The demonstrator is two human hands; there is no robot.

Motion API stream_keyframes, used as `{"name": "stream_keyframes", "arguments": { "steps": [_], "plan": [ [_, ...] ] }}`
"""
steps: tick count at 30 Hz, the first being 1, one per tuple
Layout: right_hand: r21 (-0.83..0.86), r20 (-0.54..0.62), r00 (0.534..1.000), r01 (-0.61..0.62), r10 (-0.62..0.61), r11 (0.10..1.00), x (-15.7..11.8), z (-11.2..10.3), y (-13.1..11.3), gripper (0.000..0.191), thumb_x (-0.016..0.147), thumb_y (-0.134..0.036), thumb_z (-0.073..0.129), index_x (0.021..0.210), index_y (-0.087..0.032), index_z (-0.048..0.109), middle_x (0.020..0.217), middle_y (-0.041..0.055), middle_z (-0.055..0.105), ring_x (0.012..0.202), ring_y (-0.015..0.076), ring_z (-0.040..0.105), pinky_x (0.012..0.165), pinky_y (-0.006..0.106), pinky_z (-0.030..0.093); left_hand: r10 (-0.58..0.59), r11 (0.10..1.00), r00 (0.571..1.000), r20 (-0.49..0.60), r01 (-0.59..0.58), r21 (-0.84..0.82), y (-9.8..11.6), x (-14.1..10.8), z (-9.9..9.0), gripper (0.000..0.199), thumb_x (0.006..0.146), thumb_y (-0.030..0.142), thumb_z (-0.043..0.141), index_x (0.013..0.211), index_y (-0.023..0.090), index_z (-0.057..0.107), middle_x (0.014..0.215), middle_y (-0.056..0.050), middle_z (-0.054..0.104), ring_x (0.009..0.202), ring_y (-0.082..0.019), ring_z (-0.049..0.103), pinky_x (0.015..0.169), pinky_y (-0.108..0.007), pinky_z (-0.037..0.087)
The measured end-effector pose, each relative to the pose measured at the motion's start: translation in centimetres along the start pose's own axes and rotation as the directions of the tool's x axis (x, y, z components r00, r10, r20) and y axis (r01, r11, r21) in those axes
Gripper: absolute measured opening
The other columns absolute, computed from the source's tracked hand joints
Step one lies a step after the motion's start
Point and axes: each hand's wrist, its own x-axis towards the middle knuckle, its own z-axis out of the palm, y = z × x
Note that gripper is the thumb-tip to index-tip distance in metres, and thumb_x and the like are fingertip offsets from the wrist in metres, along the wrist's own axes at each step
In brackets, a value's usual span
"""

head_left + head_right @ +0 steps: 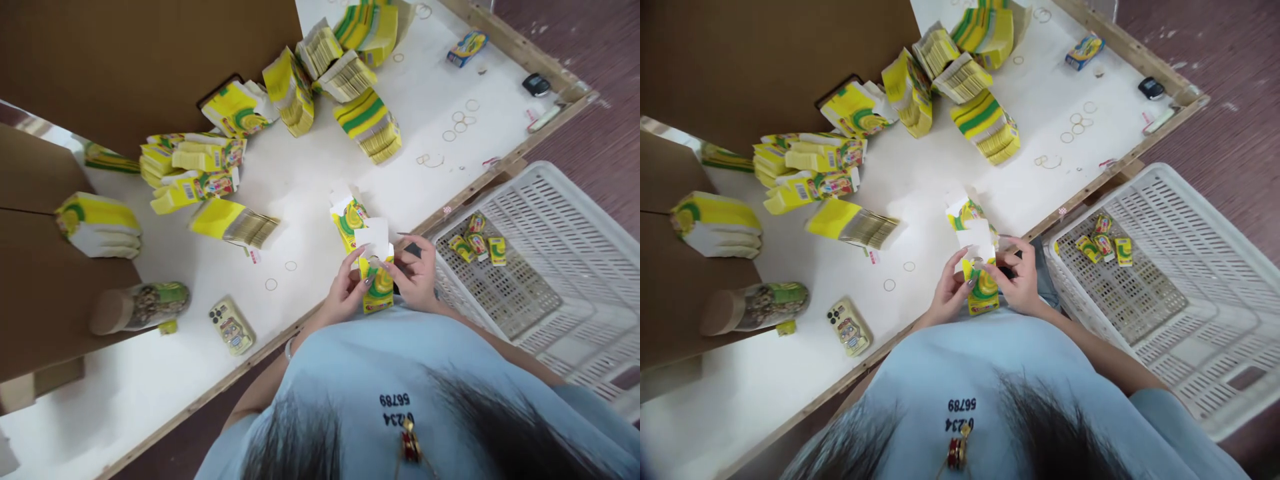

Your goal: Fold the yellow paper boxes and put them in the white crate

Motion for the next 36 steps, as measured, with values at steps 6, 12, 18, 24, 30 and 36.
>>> {"name": "stream_keyframes", "arguments": {
  "steps": [6, 12, 18, 24, 30, 36],
  "plan": [
    [0.018, 0.188, 0.981, -0.047, 0.043, 0.999, 1.2, -0.8, -0.2, 0.024, 0.095, -0.048, 0.070, 0.096, -0.025, 0.073, 0.083, 0.0007, 0.077, 0.072, 0.0160, 0.073, 0.066, 0.028, 0.060, 0.057, 0.986, 0.993, -0.100, -0.040, 0.164, 0.9, 1.7, 0.0, 0.034, 0.100, 0.053, 0.060, 0.105, 0.019, 0.066, 0.089, -0.003, 0.069, 0.083, -0.014, 0.065, 0.077, -0.025, 0.054],
    [-0.228, 0.074, 0.978, 0.205, -0.193, 0.952, 1.3, -1.9, 0.1, 0.026, 0.097, -0.043, 0.068, 0.116, -0.026, 0.071, 0.105, 0.0074, 0.081, 0.093, 0.0219, 0.078, 0.082, 0.035, 0.066, 0.061, 0.989, 0.985, -0.159, -0.038, 0.143, 0.3, 1.8, -0.3, 0.057, 0.097, 0.058, 0.061, 0.148, 0.032, 0.054, 0.103, -0.003, 0.070, 0.067, -0.009, 0.060, 0.060, -0.020, 0.050],
    [-0.165, 0.452, 0.857, 0.353, -0.248, 0.921, 1.8, -3.8, -1.2, 0.046, 0.089, -0.058, 0.074, 0.122, -0.027, 0.073, 0.125, 0.0112, 0.077, 0.116, 0.0289, 0.074, 0.102, 0.045, 0.062, 0.063, 0.975, 0.990, -0.129, -0.033, 0.221, 0.5, 1.1, -0.4, 0.059, 0.098, 0.065, 0.053, 0.127, 0.019, 0.075, 0.097, -0.009, 0.075, 0.070, -0.013, 0.063, 0.059, -0.023, 0.054],
    [-0.031, 0.503, 0.816, -0.312, 0.284, 0.950, 1.6, -3.0, -2.5, 0.055, 0.090, -0.033, 0.072, 0.141, -0.028, 0.051, 0.112, 0.0058, 0.076, 0.088, 0.0198, 0.078, 0.076, 0.035, 0.066, 0.065, 0.946, 0.987, -0.149, -0.013, 0.324, 1.7, 1.8, -0.1, 0.044, 0.096, 0.055, 0.063, 0.119, 0.019, 0.075, 0.091, -0.006, 0.073, 0.071, -0.012, 0.065, 0.060, -0.021, 0.054],
    [-0.007, 0.531, 0.779, -0.391, 0.335, 0.920, 2.1, -3.8, -2.7, 0.053, 0.088, -0.032, 0.074, 0.139, -0.027, 0.059, 0.121, 0.0051, 0.075, 0.090, 0.0167, 0.076, 0.083, 0.033, 0.064, 0.063, 0.914, 0.991, -0.118, -0.010, 0.405, 1.7, 1.9, -0.4, 0.037, 0.099, 0.052, 0.059, 0.115, 0.020, 0.067, 0.079, 0.001, 0.065, 0.061, -0.010, 0.060, 0.055, -0.021, 0.049],
    [0.067, 0.447, 0.808, -0.457, 0.383, 0.887, 1.5, -4.6, -1.7, 0.045, 0.090, -0.048, 0.072, 0.130, -0.028, 0.070, 0.114, 0.0048, 0.079, 0.092, 0.0191, 0.076, 0.076, 0.033, 0.065, 0.320, 0.656, 0.946, 0.058, -0.266, 0.706, 2.6, 5.8, -3.7, 0.044, 0.108, 0.048, 0.041, 0.092, 0.019, 0.070, 0.091, -0.007, 0.070, 0.087, -0.018, 0.066, 0.080, -0.032, 0.054]
  ]
}}
